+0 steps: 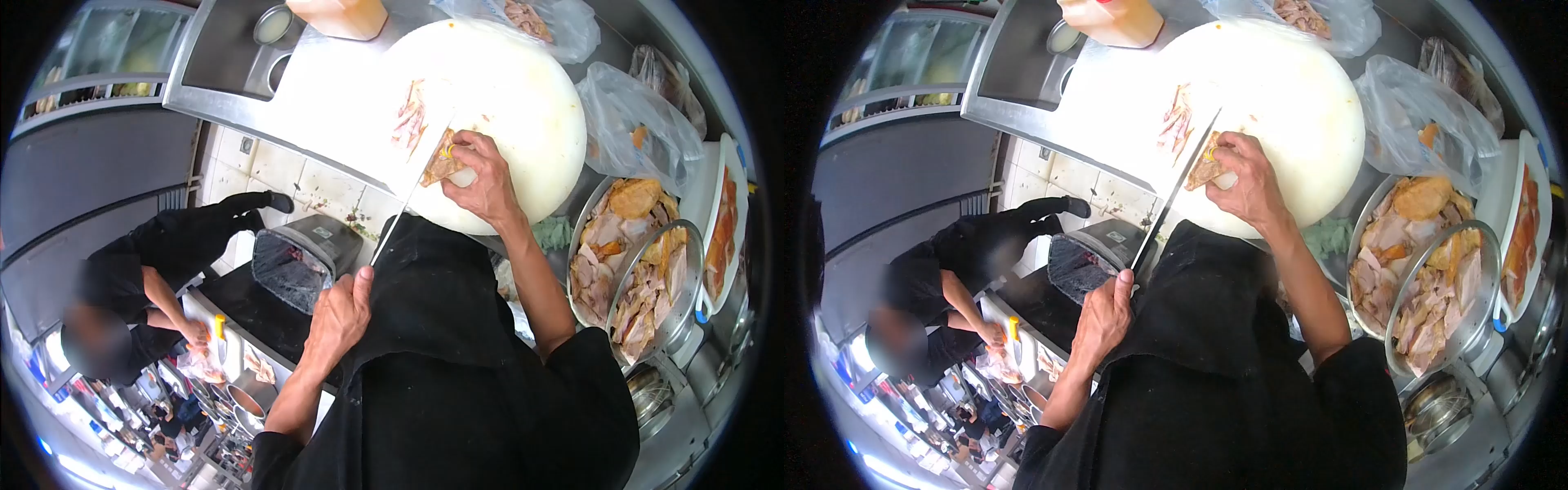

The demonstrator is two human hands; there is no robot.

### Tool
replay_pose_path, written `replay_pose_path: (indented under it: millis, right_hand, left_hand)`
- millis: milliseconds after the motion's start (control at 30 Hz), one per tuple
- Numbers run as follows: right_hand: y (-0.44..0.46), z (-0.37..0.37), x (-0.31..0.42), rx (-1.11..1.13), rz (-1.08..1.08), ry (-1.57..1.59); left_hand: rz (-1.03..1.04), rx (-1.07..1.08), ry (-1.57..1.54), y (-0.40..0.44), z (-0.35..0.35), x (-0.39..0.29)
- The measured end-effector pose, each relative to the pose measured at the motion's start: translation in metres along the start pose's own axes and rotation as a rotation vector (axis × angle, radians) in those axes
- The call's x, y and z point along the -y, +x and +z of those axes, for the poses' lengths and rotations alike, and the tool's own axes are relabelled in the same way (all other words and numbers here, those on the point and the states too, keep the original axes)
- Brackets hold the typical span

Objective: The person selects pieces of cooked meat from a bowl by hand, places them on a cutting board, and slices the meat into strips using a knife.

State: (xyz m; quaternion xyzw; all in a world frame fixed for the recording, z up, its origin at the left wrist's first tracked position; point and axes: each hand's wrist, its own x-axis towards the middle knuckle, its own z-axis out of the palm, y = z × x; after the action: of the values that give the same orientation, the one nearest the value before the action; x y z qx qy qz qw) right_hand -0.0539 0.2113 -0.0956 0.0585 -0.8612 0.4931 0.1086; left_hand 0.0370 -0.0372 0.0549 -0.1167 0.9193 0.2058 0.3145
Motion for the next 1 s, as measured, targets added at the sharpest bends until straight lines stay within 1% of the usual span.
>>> replay_pose_path:
  millis: [33, 67, 200, 300, 333, 433, 533, 633, 667, 700, 767, 800, 867, 900, 933, 1000]
  right_hand:
    - [0.000, 0.001, 0.000, -0.008, 0.003, 0.000]
    - [0.000, 0.002, 0.000, -0.018, 0.006, 0.000]
    - [-0.001, 0.007, -0.002, -0.050, 0.000, -0.018]
    - [0.000, 0.007, -0.003, -0.072, -0.031, 0.002]
    - [0.001, 0.005, -0.003, -0.065, -0.031, -0.011]
    - [0.008, 0.000, -0.006, -0.057, -0.042, -0.055]
    - [0.012, -0.003, -0.004, -0.067, -0.041, -0.119]
    - [0.007, -0.002, 0.003, -0.023, 0.013, -0.138]
    - [0.000, 0.001, -0.003, 0.010, 0.016, -0.148]
    - [-0.006, 0.004, -0.001, -0.035, -0.027, -0.143]
    - [-0.007, 0.005, 0.004, -0.084, -0.034, -0.145]
    - [-0.007, 0.006, 0.005, -0.079, -0.032, -0.146]
    - [-0.007, 0.004, 0.009, -0.062, -0.038, -0.151]
    - [-0.005, 0.003, 0.007, -0.070, -0.020, -0.154]
    - [-0.009, 0.004, 0.003, -0.081, 0.004, -0.156]
    - [-0.018, 0.001, 0.002, -0.082, 0.097, -0.133]
  left_hand:
    - [0.005, 0.015, 0.008, -0.005, -0.001, -0.002]
    - [0.020, -0.014, 0.035, -0.009, 0.001, -0.002]
    - [-0.050, 0.021, 0.087, -0.025, 0.000, 0.007]
    - [-0.010, 0.029, 0.142, -0.022, 0.015, 0.026]
    - [-0.007, 0.000, 0.104, -0.012, 0.020, 0.019]
    - [0.010, 0.077, 0.148, 0.026, 0.031, -0.001]
    - [-0.048, 0.082, 0.106, 0.037, 0.024, -0.009]
    - [-0.027, 0.074, 0.086, 0.015, 0.012, -0.008]
    - [-0.096, 0.137, 0.113, 0.010, 0.014, -0.003]
    - [-0.053, 0.094, 0.101, 0.015, 0.021, 0.000]
    - [0.010, 0.017, 0.069, 0.020, 0.042, 0.004]
    - [0.081, 0.035, 0.014, 0.028, 0.037, -0.007]
    - [0.014, 0.099, 0.005, 0.044, 0.032, -0.024]
    - [-0.004, 0.118, -0.003, 0.052, 0.029, -0.031]
    - [0.015, 0.077, -0.070, 0.055, 0.026, -0.023]
    - [-0.014, 0.079, -0.129, 0.048, 0.018, -0.012]
